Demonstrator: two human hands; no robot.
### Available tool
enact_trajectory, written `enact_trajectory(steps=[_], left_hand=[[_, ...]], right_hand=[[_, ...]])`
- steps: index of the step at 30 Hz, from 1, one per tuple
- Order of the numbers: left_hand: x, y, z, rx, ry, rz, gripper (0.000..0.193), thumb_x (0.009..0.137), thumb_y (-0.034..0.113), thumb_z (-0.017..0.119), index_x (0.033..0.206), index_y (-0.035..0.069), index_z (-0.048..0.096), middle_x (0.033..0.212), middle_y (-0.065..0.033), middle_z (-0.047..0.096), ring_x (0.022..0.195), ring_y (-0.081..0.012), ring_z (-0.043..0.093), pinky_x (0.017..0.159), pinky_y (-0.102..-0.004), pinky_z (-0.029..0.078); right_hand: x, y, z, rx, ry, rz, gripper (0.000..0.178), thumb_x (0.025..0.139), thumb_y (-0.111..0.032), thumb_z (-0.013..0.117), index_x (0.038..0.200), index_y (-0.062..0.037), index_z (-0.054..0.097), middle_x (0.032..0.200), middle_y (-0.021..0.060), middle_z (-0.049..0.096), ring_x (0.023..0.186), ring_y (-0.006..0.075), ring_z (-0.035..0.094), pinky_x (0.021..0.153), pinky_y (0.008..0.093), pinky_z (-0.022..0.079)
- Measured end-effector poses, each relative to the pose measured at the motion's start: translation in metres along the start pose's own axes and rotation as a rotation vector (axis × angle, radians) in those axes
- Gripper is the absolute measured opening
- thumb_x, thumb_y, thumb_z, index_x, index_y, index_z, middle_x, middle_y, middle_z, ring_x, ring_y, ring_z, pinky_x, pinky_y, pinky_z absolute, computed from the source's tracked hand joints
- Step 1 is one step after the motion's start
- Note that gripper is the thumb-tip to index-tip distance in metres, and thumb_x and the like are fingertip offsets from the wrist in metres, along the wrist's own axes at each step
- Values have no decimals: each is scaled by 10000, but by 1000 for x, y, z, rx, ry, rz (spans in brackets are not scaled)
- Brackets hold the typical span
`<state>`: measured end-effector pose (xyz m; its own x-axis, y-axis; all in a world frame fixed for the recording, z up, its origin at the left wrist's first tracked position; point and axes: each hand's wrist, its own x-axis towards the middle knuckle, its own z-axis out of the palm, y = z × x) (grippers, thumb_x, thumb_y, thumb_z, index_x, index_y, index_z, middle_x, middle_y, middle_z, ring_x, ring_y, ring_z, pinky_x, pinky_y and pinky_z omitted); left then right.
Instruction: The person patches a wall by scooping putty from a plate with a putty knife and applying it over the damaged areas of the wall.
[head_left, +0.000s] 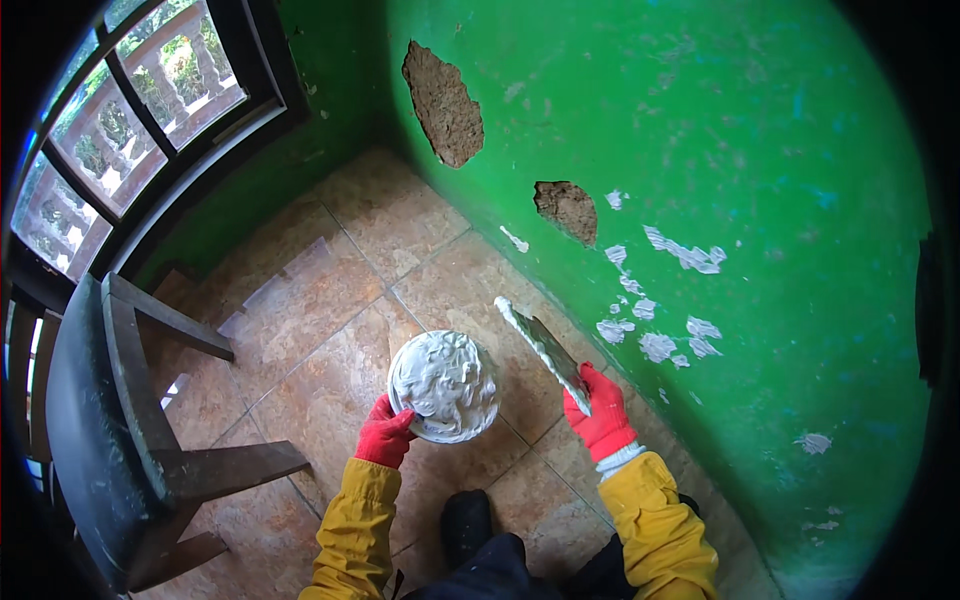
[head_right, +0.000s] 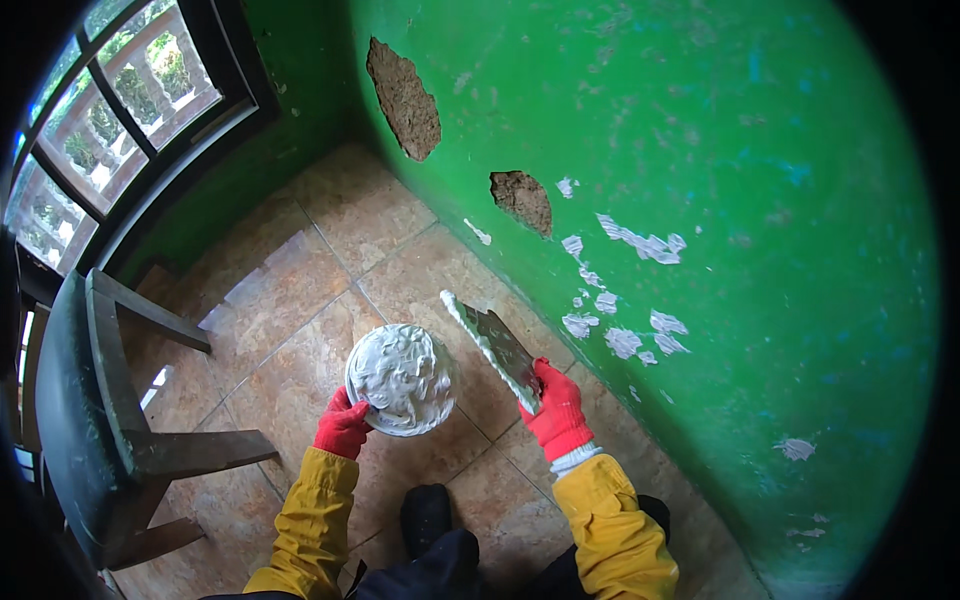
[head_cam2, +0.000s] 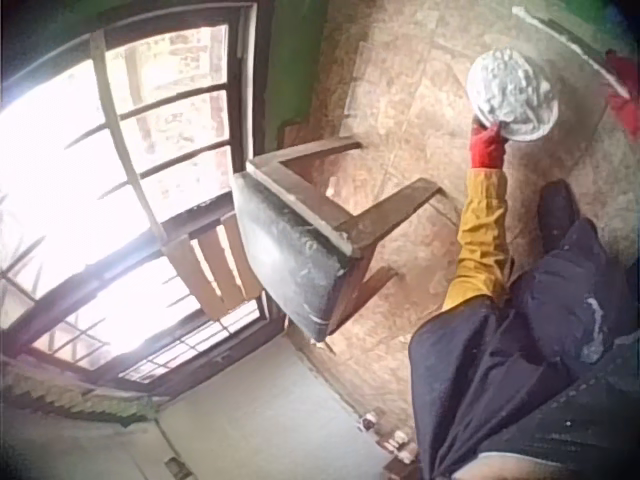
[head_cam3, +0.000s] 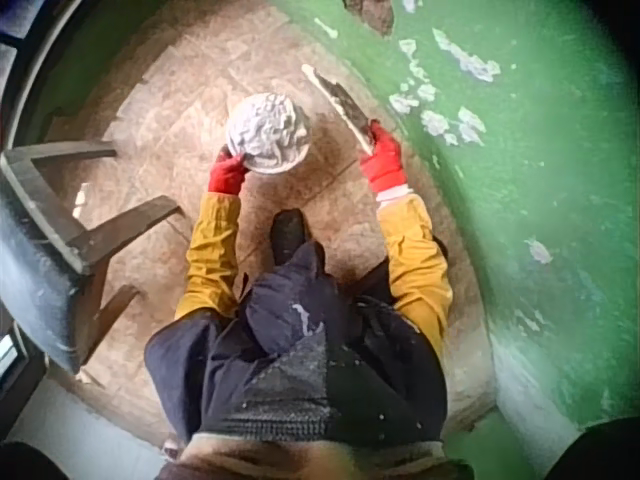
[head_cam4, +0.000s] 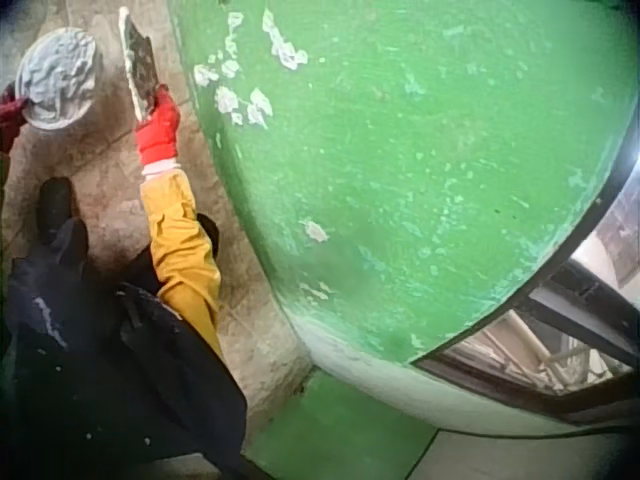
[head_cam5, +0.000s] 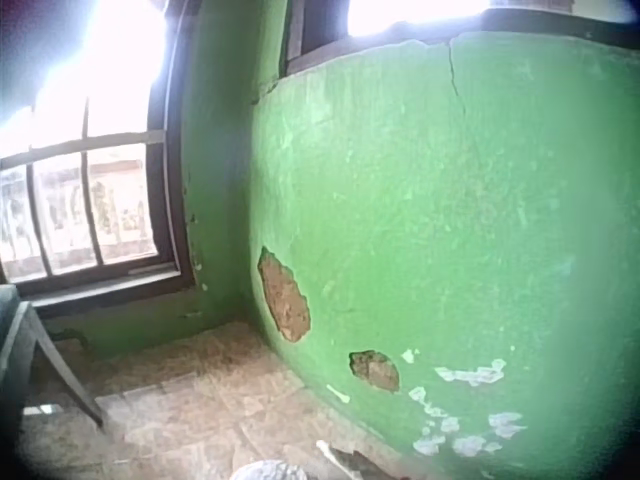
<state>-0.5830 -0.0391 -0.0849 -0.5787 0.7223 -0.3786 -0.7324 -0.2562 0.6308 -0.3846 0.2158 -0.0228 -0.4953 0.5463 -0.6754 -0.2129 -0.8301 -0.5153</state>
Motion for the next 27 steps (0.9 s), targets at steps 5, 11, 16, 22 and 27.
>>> enact_trajectory(steps=[5, 11, 16, 22, 27], left_hand=[[31, -9, -19, -63, 46, -41, 383, 751, -27, 608, 1110, -6, 476, 1071, -129, 568, 975, -260, 558, 875, -407, 443], [50, -11, -32, -82, 68, -102, 410, 729, -15, 642, 1108, -14, 484, 1063, -128, 583, 979, -244, 562, 898, -386, 424], [55, -7, -33, 4, 50, -108, 403, 755, 2, 629, 1129, -7, 479, 1077, -100, 587, 990, -209, 559, 906, -359, 415], [57, -3, -11, 141, 166, -44, 481, 806, -10, 548, 1261, -19, 393, 1211, -111, 504, 1090, -197, 492, 937, -308, 376], [42, 8, 13, 919, 420, 141, 487, 812, 16, 559, 1270, -12, 396, 1213, -124, 473, 1085, -206, 484, 921, -299, 381]], right_hand=[[95, 18, -19, 235, -82, -62, 127, 866, -117, 512, 890, -7, 572, 754, 57, 578, 513, 130, 518, 400, 239, 399], [118, 2, 32, 360, 15, -23, 70, 881, -104, 467, 885, -63, 524, 594, 11, 446, 418, 87, 378, 342, 195, 280], [131, -2, 46, 449, -20, -25, 194, 899, -97, 400, 1042, -26, 510, 694, 62, 489, 510, 89, 429, 414, 175, 330], [125, 2, 34, 474, -122, -25, 194, 902, -121, 417, 1020, 5, 506, 704, 74, 502, 529, 111, 439, 420, 194, 337], [92, 3, 41, 576, -177, 83, 215, 902, -178, 441, 945, 16, 524, 720, 75, 507, 533, 115, 432, 449, 203, 353]])
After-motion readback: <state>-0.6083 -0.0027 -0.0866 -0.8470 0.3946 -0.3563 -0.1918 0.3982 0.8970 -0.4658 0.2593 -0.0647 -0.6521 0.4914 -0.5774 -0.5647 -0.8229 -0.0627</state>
